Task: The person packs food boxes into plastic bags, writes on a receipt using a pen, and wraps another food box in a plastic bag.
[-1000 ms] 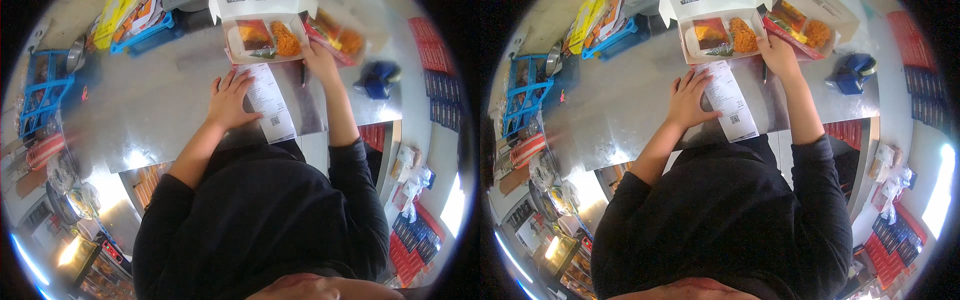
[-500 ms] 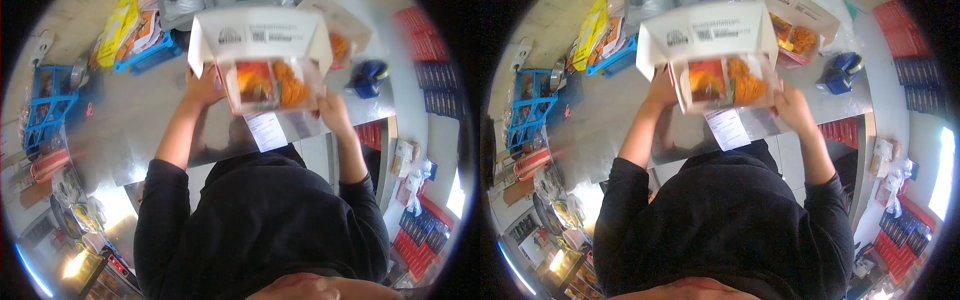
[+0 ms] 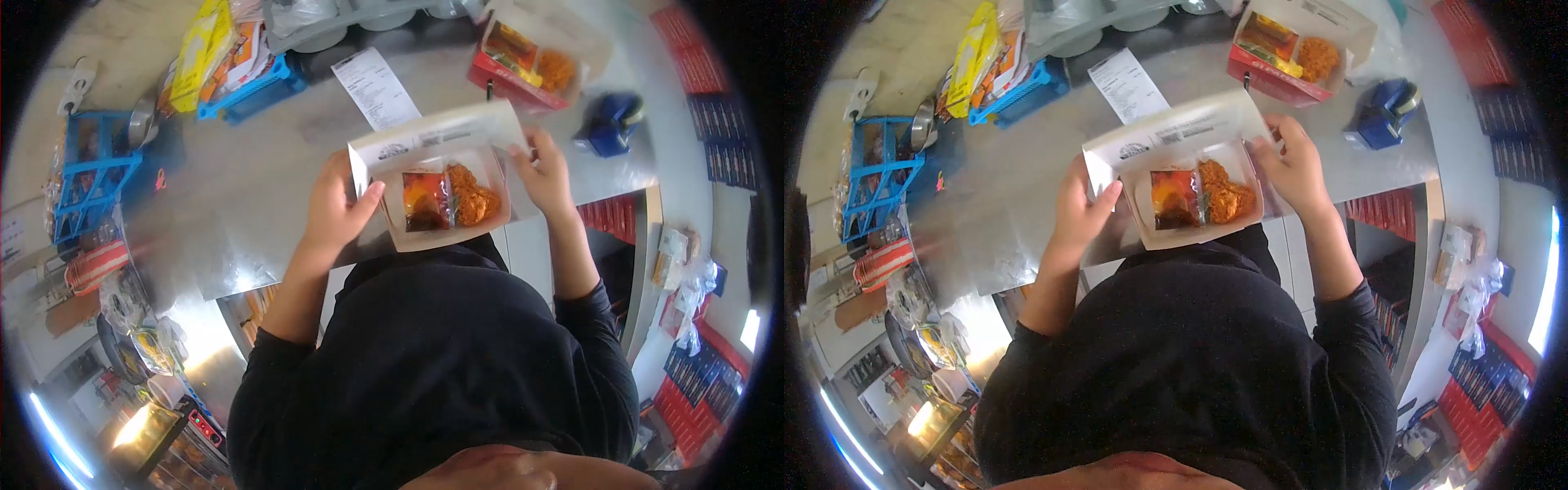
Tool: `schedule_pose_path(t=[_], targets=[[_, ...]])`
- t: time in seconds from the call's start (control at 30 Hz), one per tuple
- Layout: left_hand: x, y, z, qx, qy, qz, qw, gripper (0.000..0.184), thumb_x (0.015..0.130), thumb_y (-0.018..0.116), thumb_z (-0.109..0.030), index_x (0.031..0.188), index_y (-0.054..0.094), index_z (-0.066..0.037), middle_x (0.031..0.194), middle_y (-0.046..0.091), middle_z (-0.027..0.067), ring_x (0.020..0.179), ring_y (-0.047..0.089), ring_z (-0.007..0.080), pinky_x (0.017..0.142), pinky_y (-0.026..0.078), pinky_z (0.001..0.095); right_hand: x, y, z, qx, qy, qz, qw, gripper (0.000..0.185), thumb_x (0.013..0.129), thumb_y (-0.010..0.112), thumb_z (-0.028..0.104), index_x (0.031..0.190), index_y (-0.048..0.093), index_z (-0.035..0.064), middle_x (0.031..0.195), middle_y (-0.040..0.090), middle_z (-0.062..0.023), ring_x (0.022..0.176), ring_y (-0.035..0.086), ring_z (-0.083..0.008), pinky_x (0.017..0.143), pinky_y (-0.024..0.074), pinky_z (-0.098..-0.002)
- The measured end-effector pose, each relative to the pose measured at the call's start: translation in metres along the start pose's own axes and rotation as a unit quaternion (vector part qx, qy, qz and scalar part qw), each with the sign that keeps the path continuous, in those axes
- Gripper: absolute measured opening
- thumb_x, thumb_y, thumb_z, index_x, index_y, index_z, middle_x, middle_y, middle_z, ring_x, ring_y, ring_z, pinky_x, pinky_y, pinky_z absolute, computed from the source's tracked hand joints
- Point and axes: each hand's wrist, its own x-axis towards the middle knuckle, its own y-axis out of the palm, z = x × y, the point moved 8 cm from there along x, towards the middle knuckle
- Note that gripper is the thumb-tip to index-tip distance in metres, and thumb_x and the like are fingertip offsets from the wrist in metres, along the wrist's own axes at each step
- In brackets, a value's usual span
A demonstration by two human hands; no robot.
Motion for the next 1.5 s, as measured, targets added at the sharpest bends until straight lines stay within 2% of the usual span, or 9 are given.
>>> schedule_pose_path(t=[0.07, 0.23, 0.4, 0.67, 0.87, 0.93, 1.2, 1.33, 1.5], targets=[[-0.016, -0.009, -0.005, 0.334, 0.045, -0.053, 0.940, 0.033, 0.071, 0.063, -0.013, 0.101, 0.056, 0.001, 0.098, 0.056, 0.0178, 0.095, 0.052, 0.0312, 0.081, 0.042, 0.0367, -0.001, 0.002, -0.019, -0.023, -0.005, 0.029, 0.999, 0.030, 0.078, 0.055, 0.007, 0.108, 0.052, 0.0032, 0.092, 0.059, -0.0075, 0.082, 0.054, -0.0175, 0.071, 0.0430, -0.0287], [-0.063, 0.021, 0.031, 0.232, -0.024, 0.001, 0.972, 0.025, 0.074, 0.055, -0.004, 0.099, 0.057, 0.001, 0.095, 0.057, 0.0166, 0.090, 0.055, 0.0280, 0.077, 0.044, 0.0328, -0.065, 0.061, -0.062, 0.456, 0.183, 0.154, 0.857, 0.018, 0.081, 0.048, 0.004, 0.098, 0.051, 0.0023, 0.098, 0.057, -0.0076, 0.093, 0.052, -0.0148, 0.084, 0.0384, -0.0257], [-0.061, 0.024, 0.062, -0.207, -0.332, -0.033, 0.920, 0.032, 0.084, 0.050, -0.018, 0.109, 0.051, 0.002, 0.101, 0.059, 0.0138, 0.088, 0.057, 0.0180, 0.078, 0.042, 0.0293, -0.036, 0.041, -0.042, 0.330, 0.267, 0.169, 0.889, 0.029, 0.088, 0.040, 0.031, 0.096, 0.051, 0.0047, 0.086, 0.052, -0.0026, 0.081, 0.049, -0.0094, 0.071, 0.0380, -0.0221], [-0.050, 0.022, 0.041, -0.007, -0.327, 0.069, 0.942, 0.055, 0.083, 0.055, -0.021, 0.125, 0.032, 0.007, 0.097, 0.060, 0.0190, 0.088, 0.060, 0.0238, 0.080, 0.043, 0.0288, -0.034, 0.036, -0.023, 0.155, 0.207, 0.207, 0.943, 0.029, 0.086, 0.050, 0.018, 0.111, 0.047, 0.0042, 0.094, 0.059, -0.0100, 0.080, 0.058, -0.0196, 0.073, 0.0464, -0.0281], [-0.031, 0.041, -0.005, 0.351, 0.011, 0.081, 0.933, 0.072, 0.075, 0.063, -0.023, 0.134, 0.025, -0.003, 0.128, 0.041, 0.0206, 0.122, 0.035, 0.0378, 0.099, 0.030, 0.0434, -0.041, 0.028, 0.005, -0.066, -0.035, 0.141, 0.987, 0.053, 0.075, 0.061, 0.012, 0.124, 0.041, 0.0079, 0.127, 0.044, -0.0153, 0.120, 0.039, -0.0311, 0.096, 0.0344, -0.0391], [-0.030, 0.065, -0.010, 0.371, 0.063, 0.160, 0.913, 0.072, 0.075, 0.062, -0.025, 0.134, 0.027, -0.005, 0.132, 0.038, 0.0179, 0.124, 0.031, 0.0370, 0.100, 0.025, 0.0475, -0.058, 0.056, 0.033, -0.175, -0.243, 0.334, 0.893, 0.065, 0.069, 0.068, 0.017, 0.128, 0.039, 0.0148, 0.137, 0.032, -0.0082, 0.129, 0.025, -0.0282, 0.103, 0.0239, -0.0450], [-0.045, 0.101, 0.014, 0.492, 0.159, 0.209, 0.830, 0.055, 0.080, 0.055, -0.031, 0.131, 0.038, -0.021, 0.139, 0.030, 0.0055, 0.128, 0.025, 0.0362, 0.099, 0.025, 0.0534, -0.061, 0.068, 0.015, -0.174, -0.289, 0.320, 0.885, 0.055, 0.071, 0.065, 0.020, 0.123, 0.046, 0.0185, 0.138, 0.032, -0.0055, 0.130, 0.022, -0.0283, 0.104, 0.0193, -0.0487], [-0.044, 0.097, -0.004, 0.439, 0.126, 0.239, 0.857, 0.054, 0.078, 0.057, -0.033, 0.130, 0.040, -0.029, 0.140, 0.029, 0.0030, 0.128, 0.024, 0.0350, 0.099, 0.027, 0.0526, -0.006, -0.016, -0.039, -0.044, -0.090, -0.022, 0.995, 0.051, 0.076, 0.055, 0.010, 0.125, 0.042, 0.0077, 0.126, 0.045, -0.0164, 0.117, 0.042, -0.0308, 0.096, 0.0333, -0.0408], [-0.045, 0.099, 0.002, 0.458, 0.116, 0.211, 0.856, 0.055, 0.076, 0.061, -0.029, 0.127, 0.042, -0.033, 0.140, 0.028, 0.0018, 0.129, 0.023, 0.0326, 0.100, 0.026, 0.0517, 0.030, -0.039, -0.196, 0.357, 0.332, -0.228, 0.843, 0.044, 0.084, 0.051, 0.029, 0.117, 0.048, 0.0004, 0.104, 0.056, -0.0132, 0.092, 0.054, -0.0206, 0.080, 0.0422, -0.0312]])
